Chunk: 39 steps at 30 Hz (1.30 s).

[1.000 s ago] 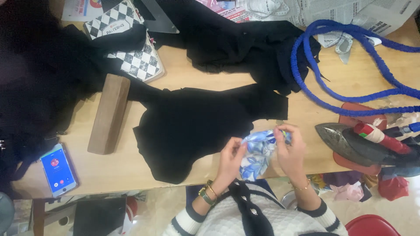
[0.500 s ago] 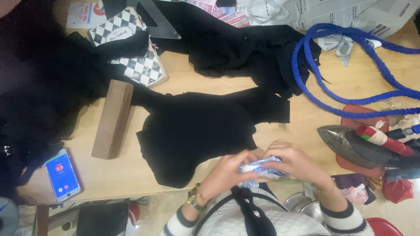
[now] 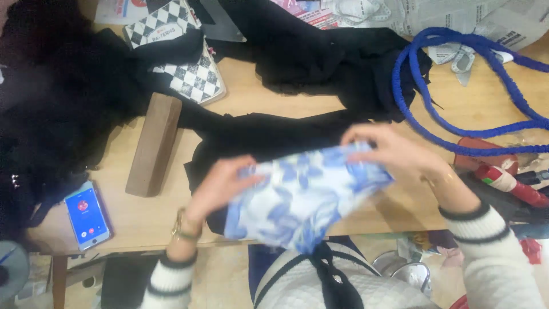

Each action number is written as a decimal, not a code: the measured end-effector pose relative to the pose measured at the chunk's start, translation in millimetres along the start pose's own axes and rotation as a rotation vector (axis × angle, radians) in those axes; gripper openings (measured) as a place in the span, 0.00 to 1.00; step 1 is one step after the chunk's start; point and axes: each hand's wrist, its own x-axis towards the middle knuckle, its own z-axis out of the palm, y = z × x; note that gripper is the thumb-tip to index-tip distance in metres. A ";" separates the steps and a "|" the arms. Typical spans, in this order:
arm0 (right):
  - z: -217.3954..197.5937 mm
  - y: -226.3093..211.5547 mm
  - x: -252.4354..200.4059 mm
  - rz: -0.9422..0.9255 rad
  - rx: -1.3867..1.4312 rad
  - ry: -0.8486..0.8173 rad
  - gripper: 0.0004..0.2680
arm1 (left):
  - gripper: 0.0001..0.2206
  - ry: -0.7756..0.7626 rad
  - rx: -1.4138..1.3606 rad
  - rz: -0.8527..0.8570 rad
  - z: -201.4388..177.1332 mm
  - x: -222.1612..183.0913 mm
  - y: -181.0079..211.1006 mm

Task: The person is ironing and pressing various pieces of fabric on a workbench using a steam iron and a wooden clapper.

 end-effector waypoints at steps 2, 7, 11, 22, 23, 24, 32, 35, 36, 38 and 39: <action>-3.2 38.8 42.1 -0.063 -0.106 0.032 0.11 | 0.14 0.003 0.110 -0.090 -4.4 21.7 -32.9; 3.3 82.5 94.0 -0.071 -0.342 0.135 0.06 | 0.11 0.063 0.318 -0.198 -0.6 49.2 -83.4; 3.6 99.4 91.3 -0.065 -0.408 0.171 0.05 | 0.08 0.105 0.382 -0.162 -8.0 50.7 -87.2; -86.4 142.1 63.4 -0.275 -0.615 0.595 0.06 | 0.07 0.453 0.676 0.206 -72.2 106.3 -14.9; -85.4 130.2 50.2 -0.319 -0.637 0.698 0.07 | 0.04 0.593 0.809 0.390 -75.0 107.0 -15.2; -84.5 118.2 37.3 -0.363 -0.658 0.802 0.08 | 0.03 0.732 0.937 0.578 -78.1 107.9 -15.6; 24.9 182.5 -21.5 -0.315 -0.647 0.741 0.09 | 0.02 0.563 0.963 0.533 5.6 8.8 -62.2; 75.1 226.7 -33.0 -0.162 -0.584 0.694 0.10 | 0.02 0.501 0.909 0.457 63.5 -25.3 -101.0; 92.2 237.5 -37.7 -0.099 -0.519 0.674 0.08 | 0.02 0.476 0.896 0.416 82.9 -37.7 -107.2; 106.5 225.1 -46.2 -0.052 -0.453 0.704 0.08 | 0.03 0.509 0.847 0.386 111.1 -53.0 -120.4; 113.4 219.0 -51.0 0.001 -0.388 0.740 0.08 | 0.04 0.540 0.795 0.363 125.3 -60.0 -127.0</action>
